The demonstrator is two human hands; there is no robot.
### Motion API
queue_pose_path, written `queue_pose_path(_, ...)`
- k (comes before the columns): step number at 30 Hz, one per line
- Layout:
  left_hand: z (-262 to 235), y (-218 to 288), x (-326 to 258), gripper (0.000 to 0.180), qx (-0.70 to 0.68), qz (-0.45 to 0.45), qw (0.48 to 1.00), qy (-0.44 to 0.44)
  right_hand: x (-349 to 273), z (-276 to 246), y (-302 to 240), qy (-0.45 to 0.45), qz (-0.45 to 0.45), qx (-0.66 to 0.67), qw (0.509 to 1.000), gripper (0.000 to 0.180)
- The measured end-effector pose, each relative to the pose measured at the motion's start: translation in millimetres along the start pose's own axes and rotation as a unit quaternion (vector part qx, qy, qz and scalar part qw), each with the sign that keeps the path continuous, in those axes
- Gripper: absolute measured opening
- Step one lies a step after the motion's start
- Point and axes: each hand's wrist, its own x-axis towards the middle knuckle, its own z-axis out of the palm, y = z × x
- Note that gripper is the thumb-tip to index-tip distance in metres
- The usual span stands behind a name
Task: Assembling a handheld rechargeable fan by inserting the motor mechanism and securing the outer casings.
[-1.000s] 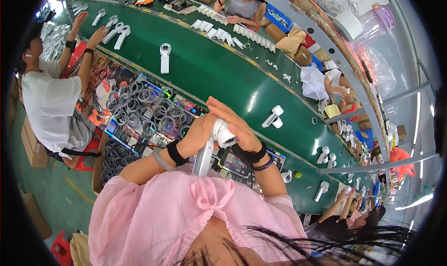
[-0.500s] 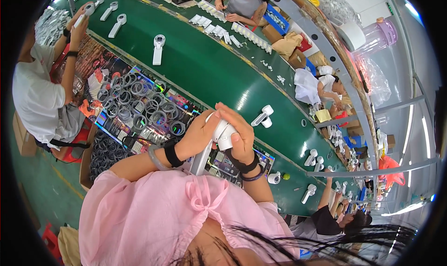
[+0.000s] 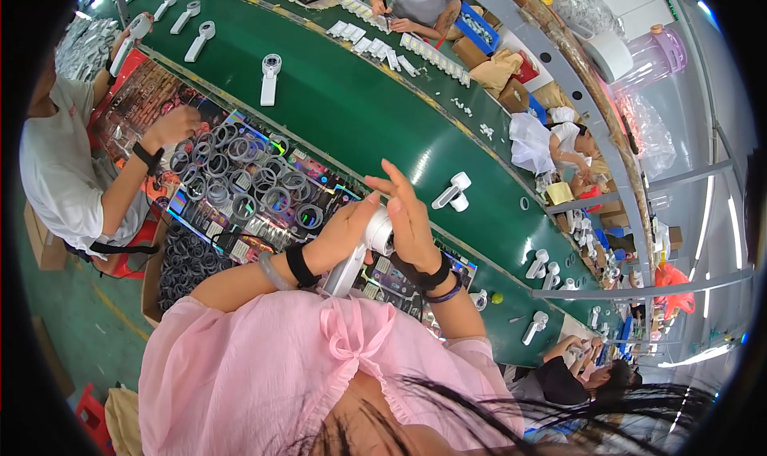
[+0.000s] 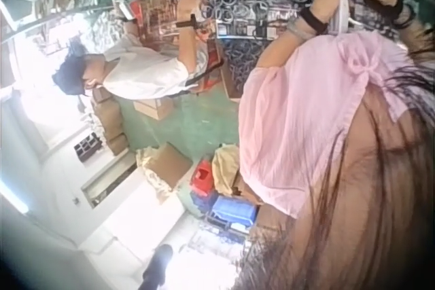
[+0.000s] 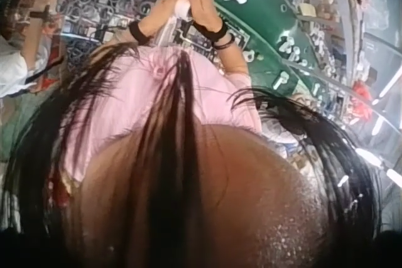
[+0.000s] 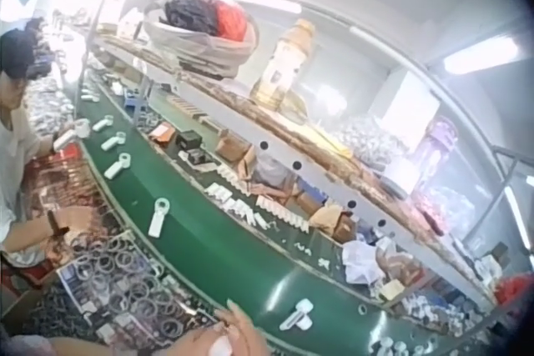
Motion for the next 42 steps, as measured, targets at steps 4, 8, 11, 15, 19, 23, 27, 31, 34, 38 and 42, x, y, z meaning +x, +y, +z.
queue_pose_path(4,-3.0,-4.8,6.4,0.057,-0.014,-0.026,1.000,0.000,-2.7,6.7,15.7,0.028,-0.009,0.048,0.998,0.047)
queue_pose_path(8,-5.8,-18.3,8.2,0.061,-0.035,-0.082,0.996,0.017,-7.1,12.5,26.6,-0.014,0.001,-0.020,1.000,0.049)
queue_pose_path(11,-8.1,-25.1,7.5,0.064,-0.043,-0.130,0.990,0.033,-5.2,10.3,37.7,-0.059,0.022,0.007,0.998,0.045)
queue_pose_path(15,-10.7,-31.1,7.2,0.065,-0.042,-0.173,0.983,0.054,-8.2,9.2,38.9,-0.097,-0.022,-0.006,0.995,0.039)
queue_pose_path(19,-7.7,-41.4,2.2,0.068,-0.049,-0.177,0.980,0.069,-17.2,11.4,49.4,-0.093,-0.100,-0.069,0.988,0.039)
queue_pose_path(23,-12.8,-51.5,1.8,0.073,-0.074,-0.201,0.975,0.067,-19.3,16.2,54.1,-0.103,-0.148,-0.106,0.978,0.038)
queue_pose_path(27,-8.2,-41.1,0.8,0.075,-0.058,-0.203,0.972,0.106,-20.7,25.2,53.6,-0.049,-0.169,-0.080,0.981,0.038)
queue_pose_path(31,-10.8,-33.7,6.6,0.076,-0.060,-0.185,0.979,0.067,-19.4,25.6,48.8,-0.004,-0.058,-0.022,0.998,0.042)
queue_pose_path(34,-8.7,-39.5,13.6,0.076,-0.050,-0.210,0.975,0.059,-21.7,19.4,59.2,0.008,-0.122,-0.090,0.988,0.041)
queue_pose_path(38,-25.9,-58.0,22.9,0.071,-0.083,-0.207,0.974,-0.024,-19.0,20.9,58.4,0.013,-0.059,-0.140,0.988,0.035)
queue_pose_path(42,-16.8,-29.0,23.1,0.049,-0.028,-0.320,0.947,-0.014,-24.8,10.8,82.3,0.074,0.019,-0.148,0.986,0.032)
